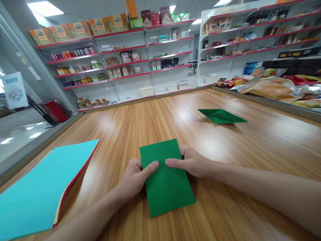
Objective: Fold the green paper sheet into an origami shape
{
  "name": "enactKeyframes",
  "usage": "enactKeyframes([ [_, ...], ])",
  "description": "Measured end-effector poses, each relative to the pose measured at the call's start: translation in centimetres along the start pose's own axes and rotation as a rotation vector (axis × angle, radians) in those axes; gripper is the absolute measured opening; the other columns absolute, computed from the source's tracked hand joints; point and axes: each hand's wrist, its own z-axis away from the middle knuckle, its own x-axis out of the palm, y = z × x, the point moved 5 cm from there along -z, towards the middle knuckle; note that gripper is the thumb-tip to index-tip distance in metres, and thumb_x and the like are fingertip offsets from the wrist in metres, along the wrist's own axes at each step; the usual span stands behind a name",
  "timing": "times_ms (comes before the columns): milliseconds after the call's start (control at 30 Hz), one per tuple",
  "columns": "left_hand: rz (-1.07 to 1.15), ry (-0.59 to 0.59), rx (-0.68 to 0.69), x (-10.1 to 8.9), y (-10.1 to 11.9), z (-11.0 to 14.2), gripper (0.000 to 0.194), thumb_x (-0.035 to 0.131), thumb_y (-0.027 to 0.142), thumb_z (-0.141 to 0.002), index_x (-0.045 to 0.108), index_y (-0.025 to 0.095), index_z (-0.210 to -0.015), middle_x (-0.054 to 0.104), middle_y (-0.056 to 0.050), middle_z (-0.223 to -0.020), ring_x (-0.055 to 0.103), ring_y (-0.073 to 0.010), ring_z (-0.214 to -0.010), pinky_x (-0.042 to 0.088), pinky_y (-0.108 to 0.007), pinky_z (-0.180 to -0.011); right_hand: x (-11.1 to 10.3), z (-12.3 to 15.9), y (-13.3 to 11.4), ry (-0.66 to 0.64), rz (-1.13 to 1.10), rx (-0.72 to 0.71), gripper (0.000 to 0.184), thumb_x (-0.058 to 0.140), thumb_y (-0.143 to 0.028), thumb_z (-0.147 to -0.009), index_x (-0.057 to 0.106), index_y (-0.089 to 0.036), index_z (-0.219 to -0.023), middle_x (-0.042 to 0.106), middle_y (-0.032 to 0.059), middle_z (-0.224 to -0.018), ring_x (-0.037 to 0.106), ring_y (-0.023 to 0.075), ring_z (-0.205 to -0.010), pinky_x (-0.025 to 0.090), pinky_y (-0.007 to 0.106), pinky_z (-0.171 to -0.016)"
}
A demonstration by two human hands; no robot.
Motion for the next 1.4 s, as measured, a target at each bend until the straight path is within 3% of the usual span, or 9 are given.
enactKeyframes([
  [233, 0.232, 0.229, 0.05, -1.6, 0.0, -0.5, 0.033, 0.069, 0.044, -0.079, 0.067, 0.013, -0.07, 0.067, -0.004, -0.062, 0.06, -0.0147, -0.052, 0.047, -0.024, -0.049, 1.1, 0.1, -0.5, 0.054, 0.222, 0.007, 0.039, 0.061, -0.046, -0.082, 0.066, -0.008, -0.085, 0.069, 0.0102, -0.084, 0.063, 0.0157, -0.069, 0.051, 0.027, -0.062],
  [367, 0.241, 0.319, 0.064, -2.1, 0.2, -0.5, 0.03, 0.072, 0.042, -0.075, 0.066, 0.013, -0.076, 0.066, -0.001, -0.063, 0.057, -0.0124, -0.047, 0.043, -0.02, -0.041, 1.8, 0.2, -1.0, 0.079, 0.366, -0.002, 0.041, 0.055, -0.048, -0.086, 0.065, -0.008, -0.083, 0.068, 0.0092, -0.079, 0.061, 0.0159, -0.066, 0.05, 0.027, -0.059],
  [600, 0.255, 0.419, 0.064, -3.3, 0.5, 0.0, 0.029, 0.067, 0.043, -0.078, 0.06, 0.017, -0.089, 0.066, 0.0, -0.072, 0.059, -0.0119, -0.044, 0.041, -0.019, -0.036, 2.4, -0.1, -1.3, 0.097, 0.357, 0.009, 0.04, 0.053, -0.048, -0.087, 0.064, -0.009, -0.085, 0.067, 0.0093, -0.08, 0.063, 0.0177, -0.07, 0.052, 0.028, -0.061],
  [700, 0.27, 0.376, 0.092, -3.5, 0.7, 0.0, 0.03, 0.066, 0.042, -0.079, 0.059, 0.019, -0.096, 0.065, 0.001, -0.07, 0.058, -0.0117, -0.043, 0.044, -0.02, -0.037, 2.3, 0.0, -1.1, 0.119, 0.367, 0.015, 0.04, 0.053, -0.048, -0.087, 0.064, -0.009, -0.085, 0.067, 0.0096, -0.081, 0.062, 0.0172, -0.069, 0.051, 0.027, -0.06],
  [867, 0.129, 0.347, 0.155, -3.2, 0.7, 0.0, 0.024, 0.07, 0.037, -0.076, 0.059, 0.019, -0.088, 0.057, 0.006, -0.056, 0.051, -0.0084, -0.04, 0.041, -0.016, -0.035, 2.4, 0.1, -0.8, 0.102, 0.359, 0.032, 0.041, 0.054, -0.048, -0.085, 0.064, -0.008, -0.087, 0.065, 0.0079, -0.074, 0.058, 0.0148, -0.061, 0.048, 0.025, -0.054],
  [1000, 0.12, 0.369, 0.122, -3.0, 0.6, 0.1, 0.026, 0.069, 0.041, -0.077, 0.056, 0.019, -0.083, 0.054, 0.007, -0.054, 0.048, -0.0077, -0.036, 0.037, -0.015, -0.031, 2.6, 0.1, -1.0, 0.112, 0.402, 0.021, 0.042, 0.052, -0.048, -0.086, 0.064, -0.008, -0.083, 0.064, 0.0075, -0.072, 0.057, 0.0144, -0.06, 0.047, 0.024, -0.052],
  [1133, 0.244, 0.368, 0.06, -3.2, 0.5, 0.1, 0.026, 0.065, 0.043, -0.08, 0.053, 0.02, -0.081, 0.058, 0.005, -0.056, 0.052, -0.0105, -0.039, 0.043, -0.02, -0.036, 2.3, 0.2, -1.3, 0.172, 0.521, -0.041, 0.039, 0.05, -0.046, -0.088, 0.064, -0.01, -0.081, 0.062, 0.0054, -0.07, 0.055, 0.0132, -0.059, 0.044, 0.023, -0.05],
  [1300, 0.243, 0.136, 0.037, -2.5, 0.4, -0.2, 0.028, 0.068, 0.041, -0.079, 0.061, 0.014, -0.081, 0.065, -0.002, -0.063, 0.06, -0.0142, -0.05, 0.048, -0.024, -0.048, 2.1, 0.1, -1.9, 0.242, 0.657, -0.06, 0.039, 0.048, -0.043, -0.09, 0.063, -0.011, -0.073, 0.059, 0.0029, -0.062, 0.053, 0.0123, -0.055, 0.042, 0.023, -0.048],
  [1400, 0.182, 0.095, 0.078, -2.5, 0.6, 0.0, 0.027, 0.069, 0.038, -0.08, 0.066, 0.012, -0.085, 0.068, -0.004, -0.069, 0.061, -0.0141, -0.056, 0.049, -0.024, -0.055, 3.5, 0.2, -2.5, 0.262, 0.731, -0.062, 0.032, 0.046, -0.037, -0.092, 0.064, -0.013, -0.081, 0.065, 0.005, -0.071, 0.058, 0.0145, -0.062, 0.046, 0.025, -0.056],
])
